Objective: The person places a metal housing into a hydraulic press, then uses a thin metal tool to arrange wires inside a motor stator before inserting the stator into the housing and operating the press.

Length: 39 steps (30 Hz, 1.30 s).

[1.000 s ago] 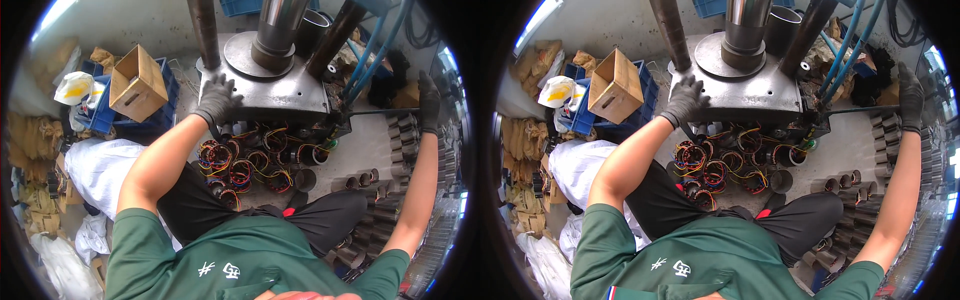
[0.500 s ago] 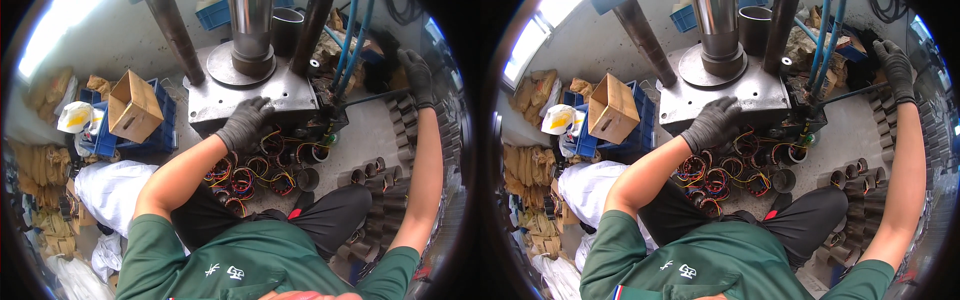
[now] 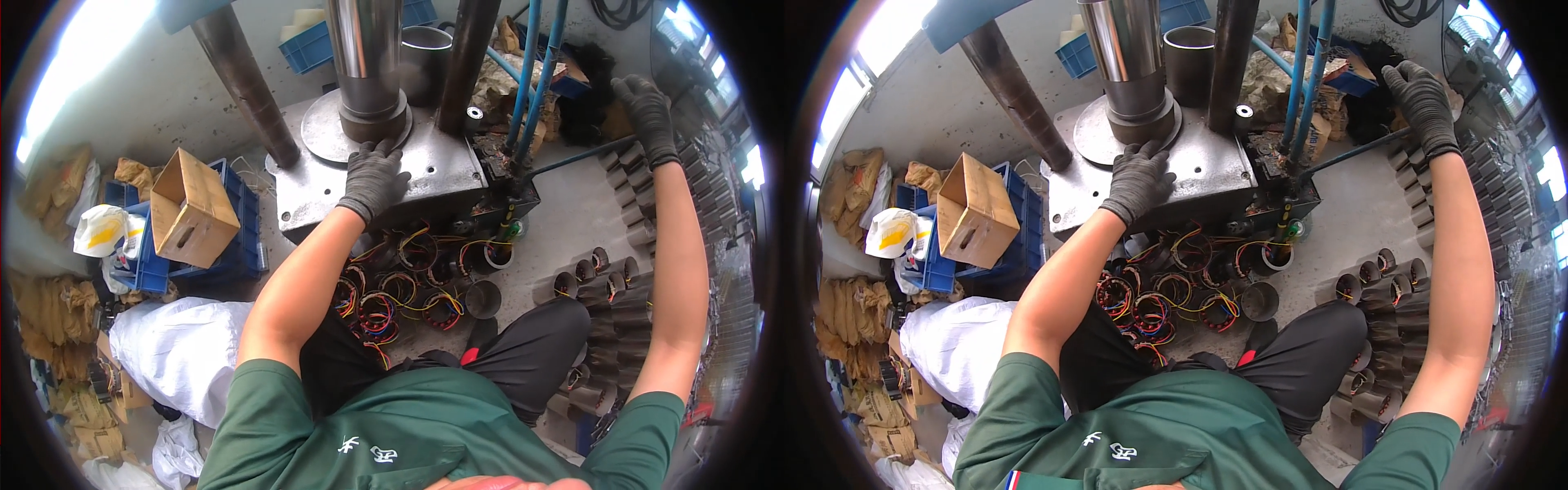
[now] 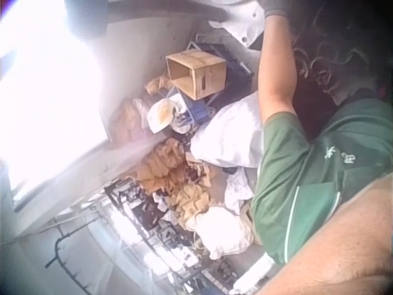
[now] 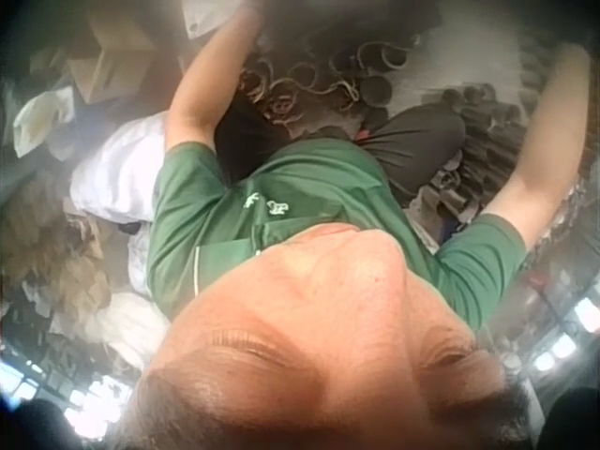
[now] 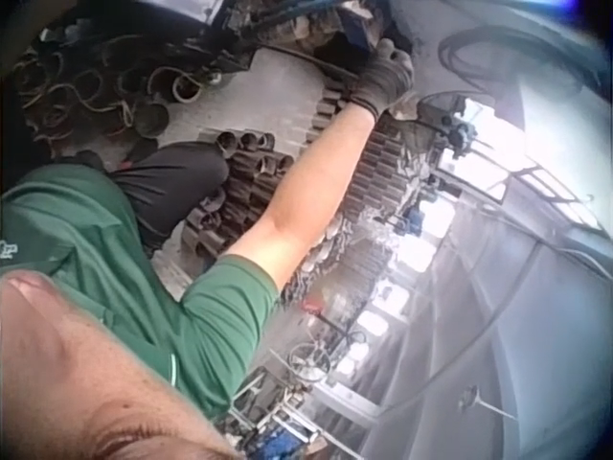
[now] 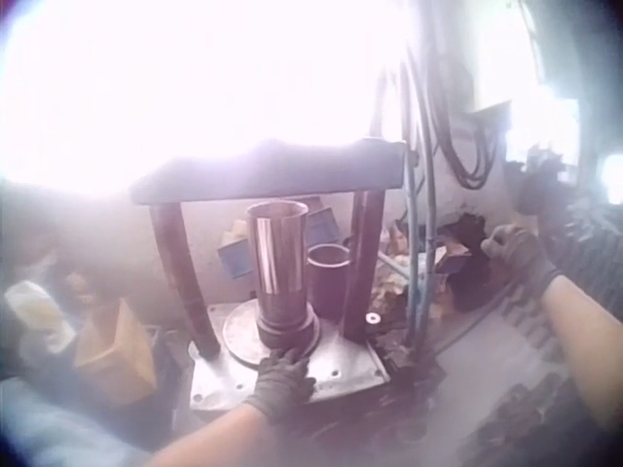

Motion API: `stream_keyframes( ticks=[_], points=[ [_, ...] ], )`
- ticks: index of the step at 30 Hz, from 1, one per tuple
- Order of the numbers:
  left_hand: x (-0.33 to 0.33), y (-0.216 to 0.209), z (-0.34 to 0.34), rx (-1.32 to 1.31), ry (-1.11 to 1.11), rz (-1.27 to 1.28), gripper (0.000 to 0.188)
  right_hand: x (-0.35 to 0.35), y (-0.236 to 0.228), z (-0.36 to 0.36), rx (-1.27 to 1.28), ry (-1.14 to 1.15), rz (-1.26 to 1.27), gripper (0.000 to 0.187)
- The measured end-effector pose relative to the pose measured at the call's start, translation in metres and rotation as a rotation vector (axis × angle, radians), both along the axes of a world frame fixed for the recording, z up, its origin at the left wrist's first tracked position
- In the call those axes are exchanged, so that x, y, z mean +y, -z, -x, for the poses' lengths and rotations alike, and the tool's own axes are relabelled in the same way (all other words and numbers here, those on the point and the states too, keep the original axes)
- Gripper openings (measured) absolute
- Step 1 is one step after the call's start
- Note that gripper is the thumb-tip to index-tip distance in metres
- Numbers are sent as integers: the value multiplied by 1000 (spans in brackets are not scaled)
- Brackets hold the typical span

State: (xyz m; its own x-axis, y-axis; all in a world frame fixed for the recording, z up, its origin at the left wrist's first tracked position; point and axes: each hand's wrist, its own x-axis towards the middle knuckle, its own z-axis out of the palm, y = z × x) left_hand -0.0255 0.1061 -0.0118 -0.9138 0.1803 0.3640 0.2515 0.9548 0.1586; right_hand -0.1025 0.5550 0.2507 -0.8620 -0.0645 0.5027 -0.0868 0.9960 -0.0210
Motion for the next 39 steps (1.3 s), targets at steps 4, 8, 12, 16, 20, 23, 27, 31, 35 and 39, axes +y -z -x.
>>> stream_keyframes(
  ticks=[4, 8, 12, 16, 20, 23, 27, 31, 35, 39],
  points=[
    [4, 3, 2, -51, -9, -22, 40, -2, 2, -4, 28, 13, -33, 51],
    [6, 6, 6, -27, -45, -46, 39, -8, 0, -10, -7, 18, -11, 51],
    [7, 2, 11, -84, -113, -141, 43, -1, 3, -9, -2, 16, -2, 49],
    [1, 8, 9, -60, -138, -193, 43, -8, 4, -16, -10, 4, 73, 48],
    [3, 5, -7, -36, -87, -231, 41, -10, 4, -38, -5, 15, 67, 46],
    [5, 2, -27, -141, -22, -114, 43, 5, 11, -52, 103, -86, -70, 36],
    [0, 1, -42, -202, 59, -82, 43, -1, 30, -88, 164, -222, 62, 25],
    [-3, 3, -44, -228, 113, -127, 47, -7, 61, -160, 13, -279, 255, 19],
    [-3, -7, -31, -244, 114, -111, 56, 14, 89, -207, -172, -273, -169, 30],
    [-4, -2, -17, -204, 122, -69, 59, -35, 55, -209, -375, -256, -340, 34]
  ],
)
